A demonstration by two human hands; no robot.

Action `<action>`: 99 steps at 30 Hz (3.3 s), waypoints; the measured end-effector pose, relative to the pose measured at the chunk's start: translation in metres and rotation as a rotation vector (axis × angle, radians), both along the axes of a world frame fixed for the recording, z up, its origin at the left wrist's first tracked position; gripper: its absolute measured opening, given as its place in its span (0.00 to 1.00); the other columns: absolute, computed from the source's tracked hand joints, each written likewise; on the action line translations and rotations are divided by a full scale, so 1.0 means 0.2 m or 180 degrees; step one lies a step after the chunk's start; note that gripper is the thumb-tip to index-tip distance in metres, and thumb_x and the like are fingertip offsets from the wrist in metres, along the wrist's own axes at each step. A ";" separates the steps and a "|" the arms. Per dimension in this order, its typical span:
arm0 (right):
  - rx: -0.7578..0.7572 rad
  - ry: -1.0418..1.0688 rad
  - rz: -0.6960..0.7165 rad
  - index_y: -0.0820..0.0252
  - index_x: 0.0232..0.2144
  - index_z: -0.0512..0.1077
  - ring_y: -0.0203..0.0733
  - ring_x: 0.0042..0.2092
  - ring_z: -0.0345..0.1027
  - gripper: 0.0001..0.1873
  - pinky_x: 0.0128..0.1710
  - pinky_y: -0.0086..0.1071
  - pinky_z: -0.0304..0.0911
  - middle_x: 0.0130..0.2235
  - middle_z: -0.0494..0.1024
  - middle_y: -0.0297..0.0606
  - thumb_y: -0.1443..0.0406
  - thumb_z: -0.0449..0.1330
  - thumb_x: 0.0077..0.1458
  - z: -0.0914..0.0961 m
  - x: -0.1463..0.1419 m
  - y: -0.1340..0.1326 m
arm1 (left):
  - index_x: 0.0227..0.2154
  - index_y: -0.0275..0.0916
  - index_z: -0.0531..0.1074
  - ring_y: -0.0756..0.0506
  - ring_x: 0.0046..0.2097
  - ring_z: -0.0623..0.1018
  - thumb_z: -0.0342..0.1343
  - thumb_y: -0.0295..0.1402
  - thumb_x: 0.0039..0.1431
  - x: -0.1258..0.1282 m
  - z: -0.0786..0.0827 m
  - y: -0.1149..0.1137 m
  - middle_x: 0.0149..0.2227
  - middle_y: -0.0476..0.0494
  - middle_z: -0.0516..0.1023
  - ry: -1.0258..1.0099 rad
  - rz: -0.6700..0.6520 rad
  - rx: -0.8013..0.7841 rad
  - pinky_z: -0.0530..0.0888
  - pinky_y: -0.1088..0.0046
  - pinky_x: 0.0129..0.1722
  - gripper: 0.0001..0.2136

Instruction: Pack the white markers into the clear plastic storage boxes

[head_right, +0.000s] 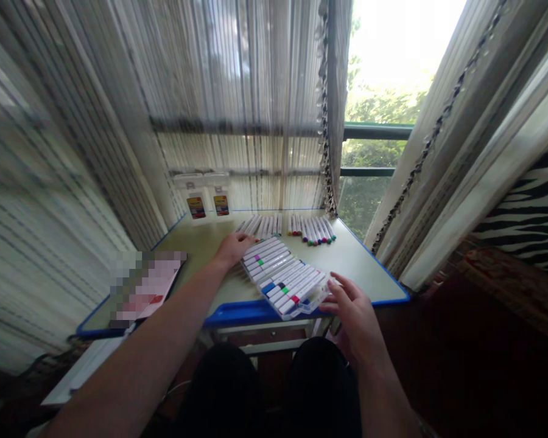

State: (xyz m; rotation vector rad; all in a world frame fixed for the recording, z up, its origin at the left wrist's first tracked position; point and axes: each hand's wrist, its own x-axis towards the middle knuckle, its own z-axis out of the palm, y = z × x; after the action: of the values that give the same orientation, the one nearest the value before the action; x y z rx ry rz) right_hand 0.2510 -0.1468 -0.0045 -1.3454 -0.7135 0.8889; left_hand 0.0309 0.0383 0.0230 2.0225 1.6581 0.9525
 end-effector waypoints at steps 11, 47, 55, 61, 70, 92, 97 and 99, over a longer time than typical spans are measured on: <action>0.0969 -0.0872 0.0376 0.60 0.46 0.71 0.37 0.27 0.68 0.21 0.30 0.35 0.68 0.29 0.73 0.33 0.61 0.58 0.48 -0.06 0.04 0.12 | 0.43 0.35 0.71 0.44 0.37 0.77 0.54 0.35 0.54 0.03 0.00 0.01 0.37 0.39 0.77 -0.1778 -0.0283 -0.0382 0.71 0.71 0.34 0.15; 0.1719 -0.1819 0.0487 0.57 0.27 0.71 0.39 0.36 0.67 0.11 0.35 0.33 0.67 0.33 0.71 0.38 0.55 0.59 0.52 -0.01 0.05 0.27 | 0.38 0.34 0.67 0.48 0.34 0.77 0.56 0.30 0.48 0.05 0.07 -0.08 0.34 0.43 0.77 -0.3252 -0.1125 -0.0989 0.74 0.71 0.34 0.13; 0.1619 -0.1819 0.0487 0.58 0.27 0.72 0.40 0.37 0.67 0.14 0.35 0.33 0.66 0.34 0.72 0.38 0.53 0.59 0.51 0.08 0.04 0.39 | 0.38 0.36 0.66 0.48 0.34 0.77 0.56 0.33 0.49 0.04 0.06 -0.07 0.35 0.43 0.76 -0.3252 -0.1358 -0.1102 0.74 0.71 0.35 0.13; 0.1549 -0.1716 0.0300 0.58 0.28 0.72 0.38 0.35 0.67 0.16 0.33 0.32 0.65 0.34 0.72 0.37 0.52 0.59 0.50 0.06 0.03 0.42 | 0.40 0.35 0.65 0.47 0.39 0.77 0.58 0.37 0.49 0.04 0.07 -0.09 0.42 0.39 0.75 -0.3088 -0.1466 -0.0995 0.73 0.68 0.42 0.17; 0.1440 -0.1480 0.0218 0.59 0.28 0.73 0.37 0.32 0.65 0.17 0.32 0.32 0.63 0.32 0.72 0.36 0.51 0.59 0.48 0.09 -0.01 0.46 | 0.50 0.37 0.62 0.37 0.52 0.72 0.67 0.43 0.38 0.00 0.04 -0.09 0.55 0.30 0.66 -0.2728 -0.1966 -0.0819 0.66 0.57 0.54 0.35; 0.1144 -0.1013 0.1209 0.60 0.38 0.67 0.43 0.39 0.71 0.23 0.41 0.38 0.67 0.37 0.77 0.38 0.60 0.67 0.38 0.02 -0.05 0.64 | 0.37 0.36 0.68 0.47 0.35 0.78 0.67 0.35 0.38 0.00 0.05 -0.11 0.31 0.49 0.77 -0.1915 -0.1826 -0.0299 0.75 0.68 0.38 0.22; 0.1083 -0.1975 0.1107 0.57 0.37 0.66 0.44 0.40 0.72 0.19 0.41 0.38 0.67 0.42 0.77 0.40 0.65 0.63 0.39 -0.03 -0.02 0.61 | 0.38 0.40 0.72 0.45 0.44 0.77 0.59 0.27 0.47 -0.02 0.03 -0.20 0.42 0.45 0.78 -0.0364 -0.1646 0.0756 0.72 0.66 0.47 0.13; 0.1115 -0.2136 0.1146 0.56 0.37 0.65 0.44 0.43 0.72 0.17 0.44 0.39 0.66 0.47 0.75 0.43 0.67 0.60 0.41 -0.04 -0.03 0.57 | 0.41 0.40 0.71 0.44 0.47 0.76 0.56 0.22 0.47 -0.03 0.00 -0.27 0.44 0.44 0.77 0.0169 -0.1421 0.1004 0.71 0.65 0.49 0.17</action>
State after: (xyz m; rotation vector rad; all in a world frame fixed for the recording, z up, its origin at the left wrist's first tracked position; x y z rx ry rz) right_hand 0.2446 -0.0334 -0.0123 -1.2079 -1.5921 0.5333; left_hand 0.0251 -0.0156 0.0234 2.4969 1.0492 1.0450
